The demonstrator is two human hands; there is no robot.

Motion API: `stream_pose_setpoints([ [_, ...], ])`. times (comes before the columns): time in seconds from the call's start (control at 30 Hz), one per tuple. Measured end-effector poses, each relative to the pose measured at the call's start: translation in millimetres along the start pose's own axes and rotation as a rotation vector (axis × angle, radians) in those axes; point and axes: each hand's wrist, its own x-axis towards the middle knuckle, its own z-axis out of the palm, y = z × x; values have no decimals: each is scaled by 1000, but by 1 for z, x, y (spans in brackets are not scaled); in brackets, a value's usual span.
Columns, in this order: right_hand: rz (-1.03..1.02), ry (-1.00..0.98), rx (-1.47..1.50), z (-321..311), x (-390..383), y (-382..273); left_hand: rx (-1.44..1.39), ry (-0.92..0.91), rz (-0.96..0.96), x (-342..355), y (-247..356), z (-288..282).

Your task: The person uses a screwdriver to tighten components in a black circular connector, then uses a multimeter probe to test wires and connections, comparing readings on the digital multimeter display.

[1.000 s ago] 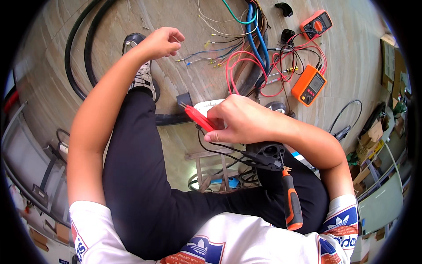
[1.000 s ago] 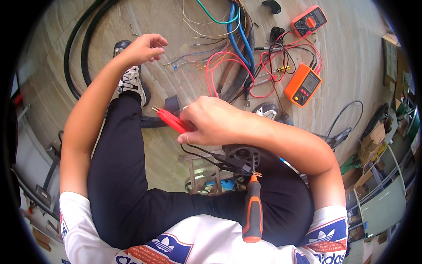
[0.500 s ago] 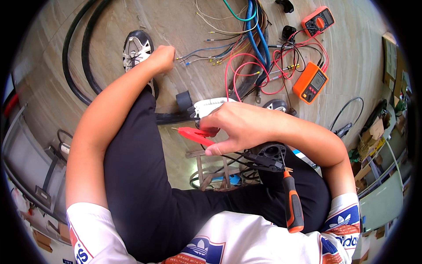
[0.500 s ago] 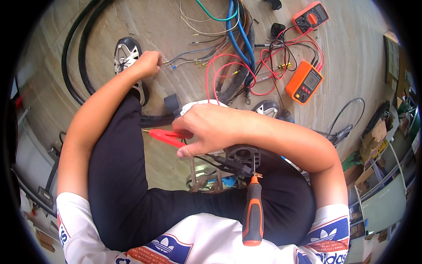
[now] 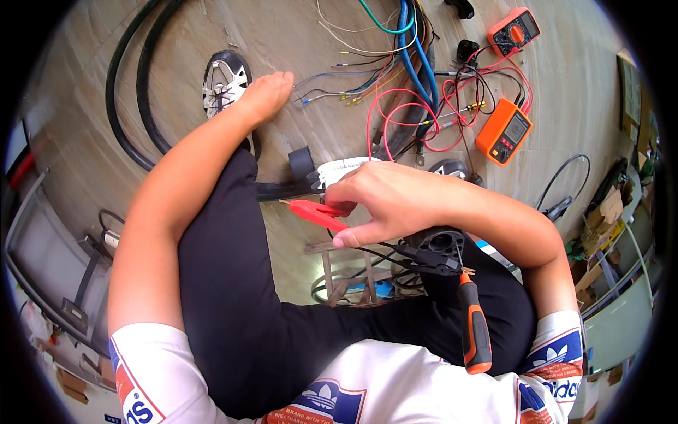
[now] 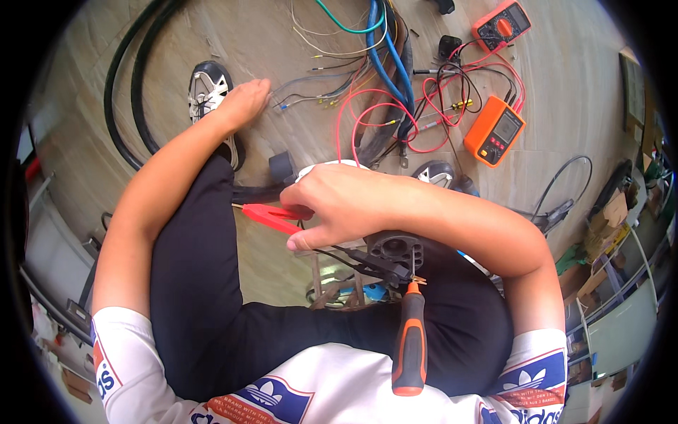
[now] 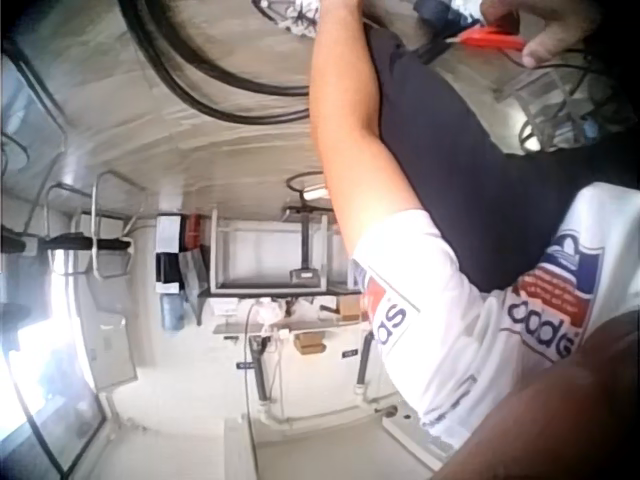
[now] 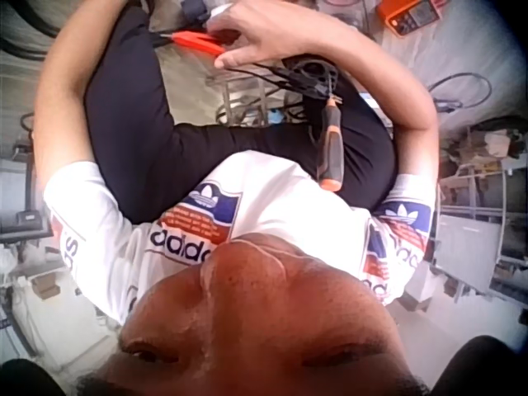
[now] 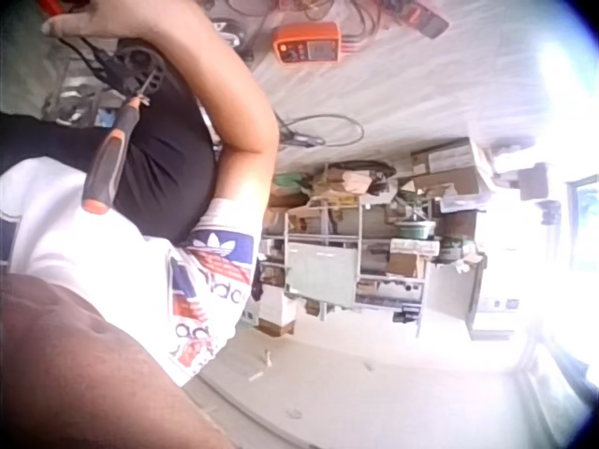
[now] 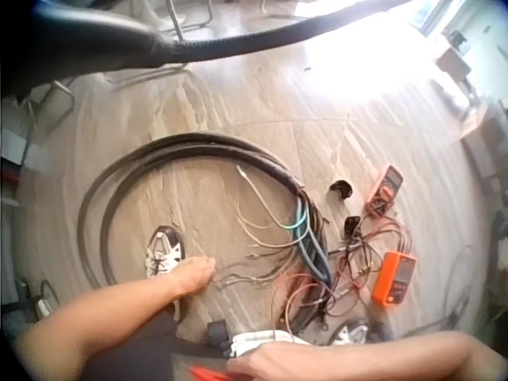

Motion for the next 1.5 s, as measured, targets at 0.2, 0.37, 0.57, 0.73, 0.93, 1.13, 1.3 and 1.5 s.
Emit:
stream_pose_setpoints([
  [0.2,-11,34,7,1,-3,4,-1134,-250,-359,1,16,-68],
  [0.37,-5,38,20,-1,-3,3,-1517,-391,-380,-18,42,-108],
  [0.57,-23,24,7,1,-1,3,-1632,-569,-268,-24,40,-115],
  [0.73,-20,32,10,0,-2,2,-1697,-577,-190,-22,46,-119],
  [0.93,-66,125,42,7,1,10,-1713,-599,-137,-21,48,-122],
  [1.13,71,183,73,-2,2,1,-1741,-596,-74,-23,48,-133],
  [1.3,123,370,208,0,5,4,-1707,-563,-87,-24,49,-144],
  [1.5,154,462,268,-1,5,1,-1725,-592,-91,-27,49,-150],
])
